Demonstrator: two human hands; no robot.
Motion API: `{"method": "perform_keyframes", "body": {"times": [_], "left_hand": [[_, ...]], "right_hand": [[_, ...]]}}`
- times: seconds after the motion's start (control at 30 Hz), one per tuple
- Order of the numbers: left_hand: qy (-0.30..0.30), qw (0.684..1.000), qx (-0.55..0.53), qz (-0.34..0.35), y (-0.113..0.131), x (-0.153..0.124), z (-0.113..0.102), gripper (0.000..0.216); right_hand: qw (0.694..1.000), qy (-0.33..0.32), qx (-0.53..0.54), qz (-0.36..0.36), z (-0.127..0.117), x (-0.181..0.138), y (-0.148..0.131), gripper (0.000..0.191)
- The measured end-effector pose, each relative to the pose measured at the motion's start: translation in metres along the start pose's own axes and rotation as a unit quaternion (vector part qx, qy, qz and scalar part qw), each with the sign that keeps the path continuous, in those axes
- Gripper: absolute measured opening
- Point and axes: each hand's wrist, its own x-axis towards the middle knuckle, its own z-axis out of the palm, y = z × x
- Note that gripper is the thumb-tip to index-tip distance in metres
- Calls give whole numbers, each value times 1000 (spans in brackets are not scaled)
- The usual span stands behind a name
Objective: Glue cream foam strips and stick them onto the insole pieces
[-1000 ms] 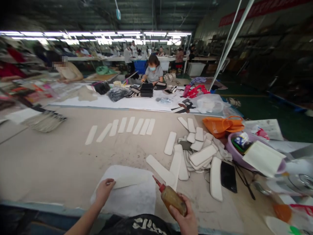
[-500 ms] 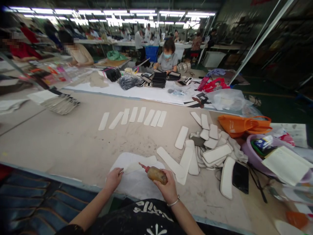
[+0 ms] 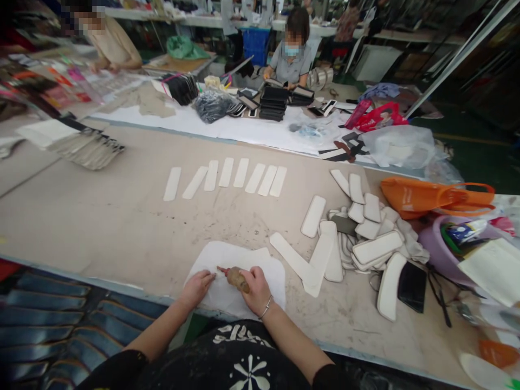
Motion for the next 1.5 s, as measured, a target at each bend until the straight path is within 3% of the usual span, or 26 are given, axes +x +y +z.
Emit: {"method": "perform_keyframes", "body": {"times": [0.3, 0.63, 1.0, 1.13, 1.37, 1.5], "left_hand": [[-9, 1000, -3, 8, 1, 3, -2, 34], [3, 1000, 6, 23, -4, 7, 4, 33], [-1, 1000, 3, 7, 2, 10, -1, 30], [-7, 1000, 10, 11, 3, 10, 0, 32], [-1, 1000, -11, 4, 2, 8, 2, 30], [8, 1000, -22, 13, 3, 8, 3, 32]], "right_hand": [[996, -13, -74, -42, 6, 2, -2, 43], [988, 76, -133, 6, -42, -12, 33, 43], [971, 138, -153, 123, -84, -25, 51, 39], [978, 136, -117, 108, -75, -26, 37, 40], [999, 21, -31, 16, -24, -10, -2, 42], [999, -13, -35, -16, -4, 1, -7, 44]]}}
